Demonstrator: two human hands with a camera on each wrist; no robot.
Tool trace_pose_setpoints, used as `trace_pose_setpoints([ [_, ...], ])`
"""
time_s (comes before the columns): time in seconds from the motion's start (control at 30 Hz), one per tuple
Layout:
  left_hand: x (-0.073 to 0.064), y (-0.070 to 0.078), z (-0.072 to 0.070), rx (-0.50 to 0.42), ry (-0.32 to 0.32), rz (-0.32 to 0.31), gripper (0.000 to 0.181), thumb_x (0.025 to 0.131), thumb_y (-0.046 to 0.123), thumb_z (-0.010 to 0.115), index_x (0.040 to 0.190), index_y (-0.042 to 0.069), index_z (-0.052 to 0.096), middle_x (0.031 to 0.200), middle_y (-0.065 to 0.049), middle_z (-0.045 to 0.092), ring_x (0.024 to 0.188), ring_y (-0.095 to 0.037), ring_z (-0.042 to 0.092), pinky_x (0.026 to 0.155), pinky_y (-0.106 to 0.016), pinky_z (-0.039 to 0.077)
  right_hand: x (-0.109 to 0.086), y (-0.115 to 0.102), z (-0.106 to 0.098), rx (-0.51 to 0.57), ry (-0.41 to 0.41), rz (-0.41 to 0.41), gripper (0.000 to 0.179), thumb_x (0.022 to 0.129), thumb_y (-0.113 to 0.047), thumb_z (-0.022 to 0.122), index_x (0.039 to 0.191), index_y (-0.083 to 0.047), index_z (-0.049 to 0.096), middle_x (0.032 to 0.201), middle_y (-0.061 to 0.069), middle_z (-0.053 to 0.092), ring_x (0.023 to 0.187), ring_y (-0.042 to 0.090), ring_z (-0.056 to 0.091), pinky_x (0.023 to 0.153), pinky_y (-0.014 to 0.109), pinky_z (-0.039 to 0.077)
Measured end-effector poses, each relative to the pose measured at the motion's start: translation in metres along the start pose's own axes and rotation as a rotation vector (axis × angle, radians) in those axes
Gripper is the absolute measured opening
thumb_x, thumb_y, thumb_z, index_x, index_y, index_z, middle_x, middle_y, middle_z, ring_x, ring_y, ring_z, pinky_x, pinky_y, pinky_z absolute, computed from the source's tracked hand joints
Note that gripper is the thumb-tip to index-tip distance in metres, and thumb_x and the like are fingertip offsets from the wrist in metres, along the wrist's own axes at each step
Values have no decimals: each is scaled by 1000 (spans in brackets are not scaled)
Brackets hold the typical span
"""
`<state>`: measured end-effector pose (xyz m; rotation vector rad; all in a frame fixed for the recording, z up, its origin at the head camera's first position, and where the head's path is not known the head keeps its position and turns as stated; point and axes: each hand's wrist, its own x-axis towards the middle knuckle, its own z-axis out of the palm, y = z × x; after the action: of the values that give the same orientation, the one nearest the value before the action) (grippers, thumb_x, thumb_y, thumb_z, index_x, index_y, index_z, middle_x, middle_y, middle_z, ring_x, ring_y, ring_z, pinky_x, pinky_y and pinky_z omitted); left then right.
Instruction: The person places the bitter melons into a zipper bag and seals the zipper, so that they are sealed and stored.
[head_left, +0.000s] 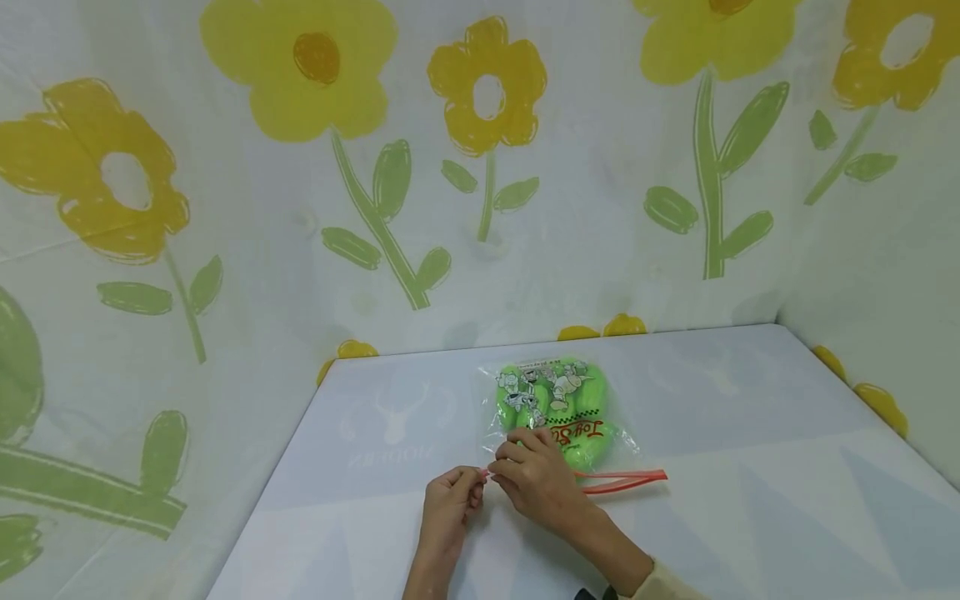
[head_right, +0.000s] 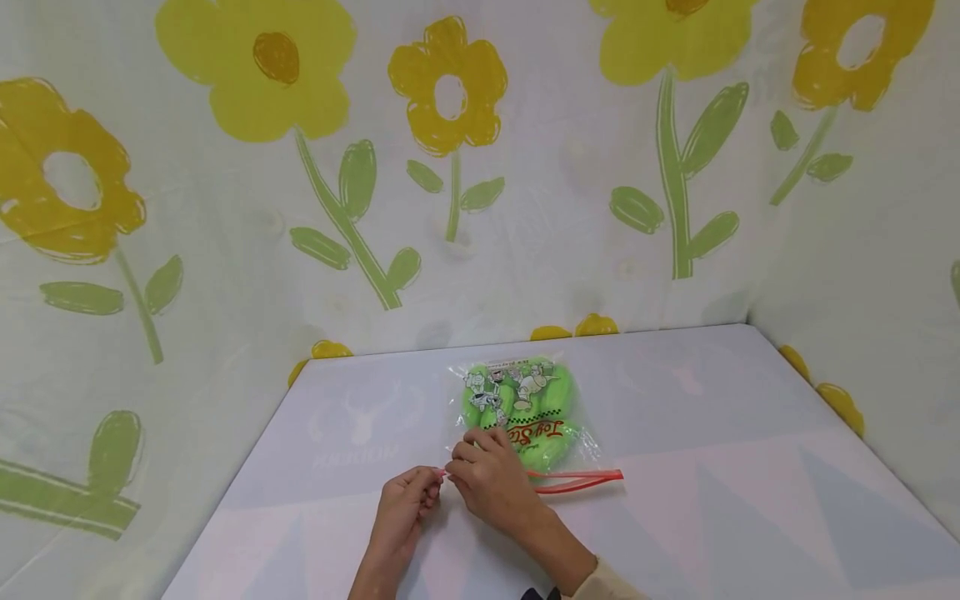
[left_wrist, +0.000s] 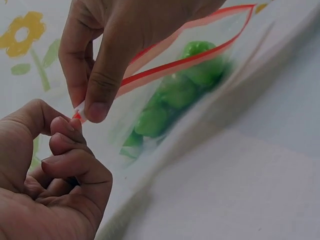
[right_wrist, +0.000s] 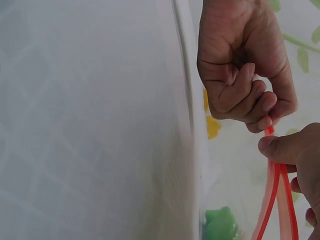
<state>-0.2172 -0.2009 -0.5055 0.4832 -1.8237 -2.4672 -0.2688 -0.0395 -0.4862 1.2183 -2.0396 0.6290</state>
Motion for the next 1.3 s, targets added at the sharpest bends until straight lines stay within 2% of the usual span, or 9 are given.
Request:
trace_pose_setpoints([
  [0.2,0,1,-2,5,24,9,15,88,-1,61,74,0,66,63,1,54,56,-6,44,48,-15,32,-3,4,-3,13,-17,27,14,75,-13,87,83,-16,77,84,-8,65,96,17,56,84,35,39],
  [0.43,-1,0,-3,39,10,0,17,89,2,60,74,3,66,62,1,54,54,-6,42,46,-15,29,-8,6,-6,24,-25,45,14,74,-15,88,82,-17,77,84,-9,66,98,17,57,88,36,39],
  [0.7,1,-2,-3,32,4,-14,17,89,2,61,73,3,65,61,2,53,54,-6,41,46,-15,30,-10,6,-11,35,-5,51,16,72,-13,90,81,-16,76,83,-10,65,97,17,58,88,36,37],
  [0.9,-1,1,-2,11,-36,-38,17,93,7,60,76,3,64,64,2,54,56,-5,44,47,-15,34,-11,8,-12,32,10,70,16,72,-11,89,82,-15,77,83,-9,65,94,16,58,84,35,38],
  [1.13,-3,-1,1,37,-162,-102,25,99,23,62,82,4,66,70,1,58,60,-6,48,50,-16,37,-13,7,-10,24,-2,74,15,73,-11,88,83,-15,77,84,-10,65,94,15,57,84,35,36],
  [1.2,-2,-2,4,35,-161,-101,23,98,19,62,82,3,66,70,1,58,60,-6,48,50,-16,37,-14,7,-10,14,-6,75,15,73,-12,88,83,-15,77,83,-10,65,95,15,57,84,35,36],
  [1.3,0,-3,7,25,-118,-111,20,94,16,62,78,5,66,68,1,57,58,-5,46,48,-15,34,-14,8,-11,0,-8,78,15,73,-14,89,82,-16,77,82,-10,65,95,16,57,84,36,37],
])
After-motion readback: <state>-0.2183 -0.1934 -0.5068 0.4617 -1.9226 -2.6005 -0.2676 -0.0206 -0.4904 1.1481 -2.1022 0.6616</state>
